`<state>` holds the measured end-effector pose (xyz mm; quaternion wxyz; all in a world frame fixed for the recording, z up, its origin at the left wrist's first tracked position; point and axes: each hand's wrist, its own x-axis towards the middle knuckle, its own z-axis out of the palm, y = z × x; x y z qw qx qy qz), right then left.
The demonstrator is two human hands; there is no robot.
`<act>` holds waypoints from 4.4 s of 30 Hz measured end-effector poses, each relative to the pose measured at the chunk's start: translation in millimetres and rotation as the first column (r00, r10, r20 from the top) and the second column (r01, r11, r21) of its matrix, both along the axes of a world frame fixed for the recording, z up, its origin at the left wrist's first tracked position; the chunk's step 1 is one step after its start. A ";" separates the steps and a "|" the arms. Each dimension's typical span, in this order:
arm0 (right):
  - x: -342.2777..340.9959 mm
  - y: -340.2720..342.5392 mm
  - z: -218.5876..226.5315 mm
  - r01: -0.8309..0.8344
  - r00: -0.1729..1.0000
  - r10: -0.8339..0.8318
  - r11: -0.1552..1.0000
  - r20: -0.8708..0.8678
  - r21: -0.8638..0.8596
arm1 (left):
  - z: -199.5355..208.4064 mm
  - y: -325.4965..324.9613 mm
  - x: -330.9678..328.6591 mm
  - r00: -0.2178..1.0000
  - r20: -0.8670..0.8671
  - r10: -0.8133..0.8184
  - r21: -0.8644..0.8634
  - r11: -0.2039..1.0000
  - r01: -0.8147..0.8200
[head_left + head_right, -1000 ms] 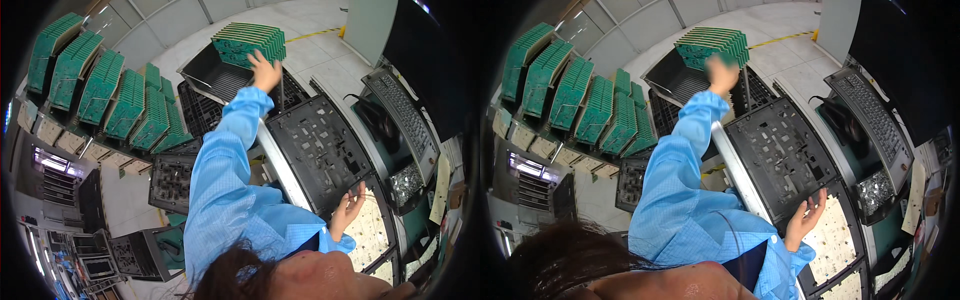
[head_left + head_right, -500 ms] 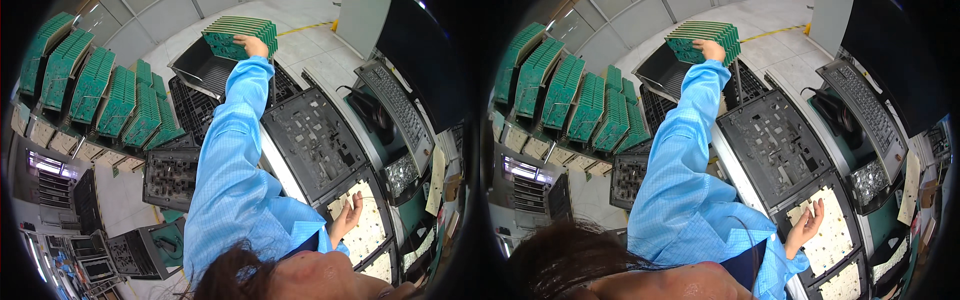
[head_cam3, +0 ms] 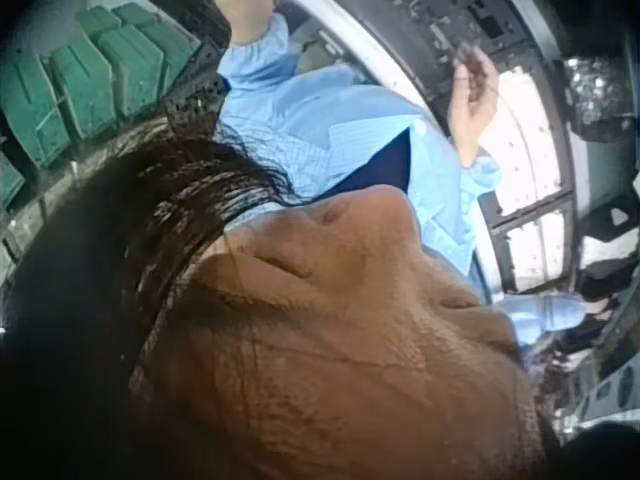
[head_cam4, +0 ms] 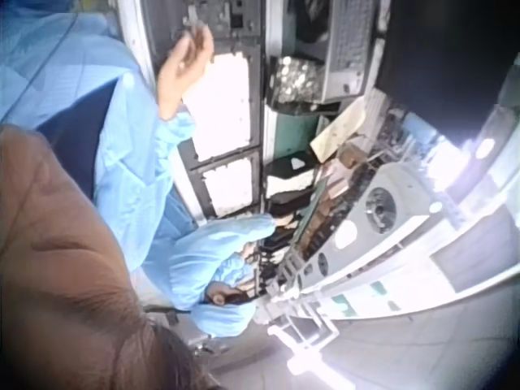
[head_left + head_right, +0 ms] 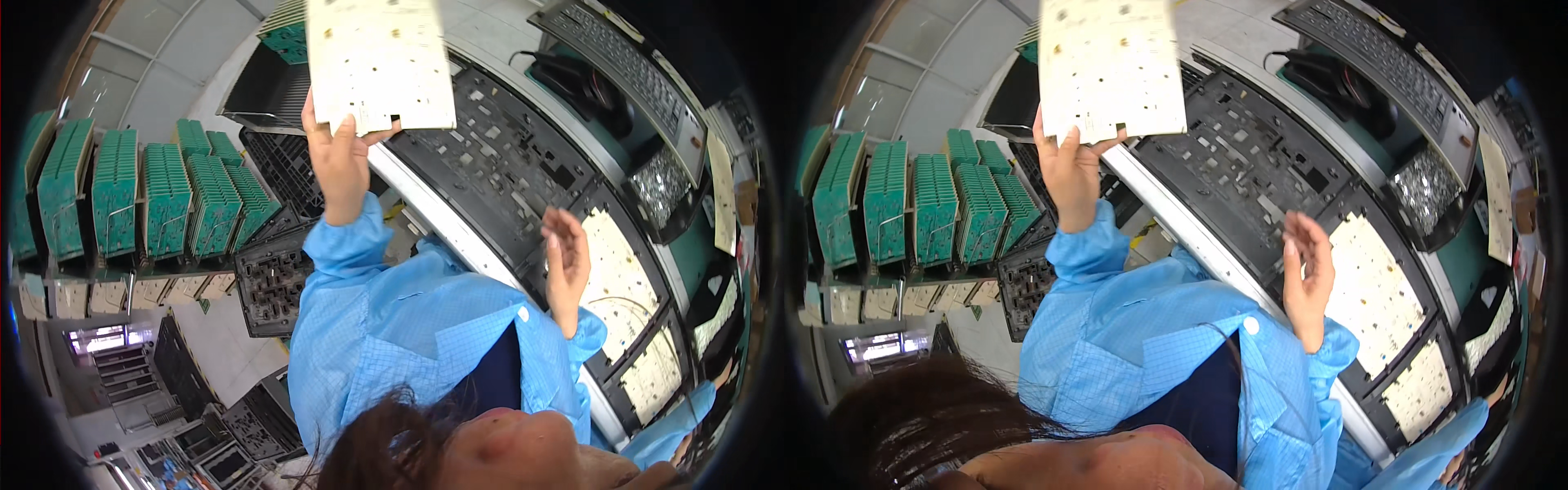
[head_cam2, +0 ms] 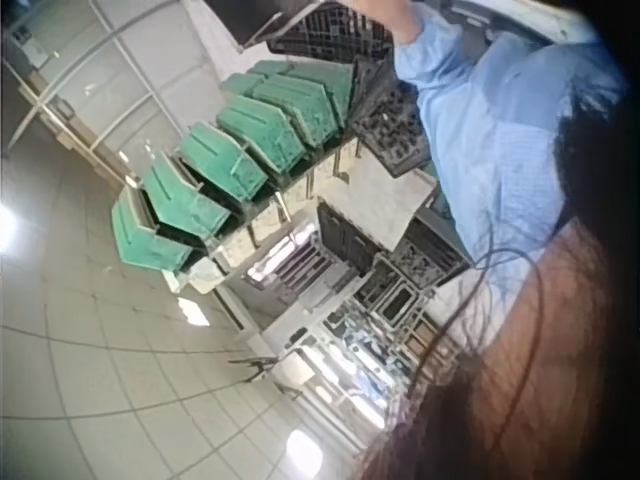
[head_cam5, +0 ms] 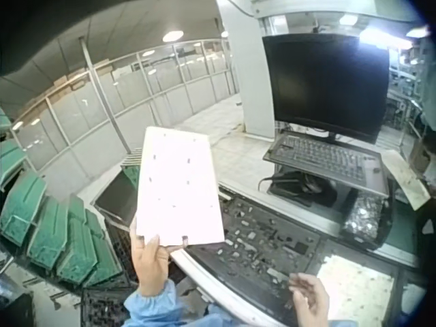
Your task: Manually placing electronic components onto circuit boards at an assembly station.
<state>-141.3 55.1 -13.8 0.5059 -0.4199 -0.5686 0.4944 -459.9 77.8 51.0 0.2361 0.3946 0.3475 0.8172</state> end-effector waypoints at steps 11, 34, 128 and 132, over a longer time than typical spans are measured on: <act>37.0 43.7 33.1 0.081 0.994 -0.097 0.967 0.053 0.242 | -31.7 130.5 -78.4 0.680 -0.177 -0.711 -0.487 0.664 0.568; 23.3 89.0 -52.7 0.159 0.510 -0.369 0.928 0.777 0.337 | -133.8 228.1 -52.5 0.064 -0.934 -0.350 -0.355 0.930 -0.091; -21.0 15.1 -23.9 -0.337 0.344 -0.039 0.927 0.938 0.163 | -144.0 104.4 -47.2 0.271 -0.929 -0.252 -0.311 0.928 -0.204; -19.0 13.8 -27.8 -0.339 0.347 -0.054 0.924 0.936 0.179 | -120.8 129.5 -49.2 0.121 -0.925 -0.360 -0.375 0.917 -0.134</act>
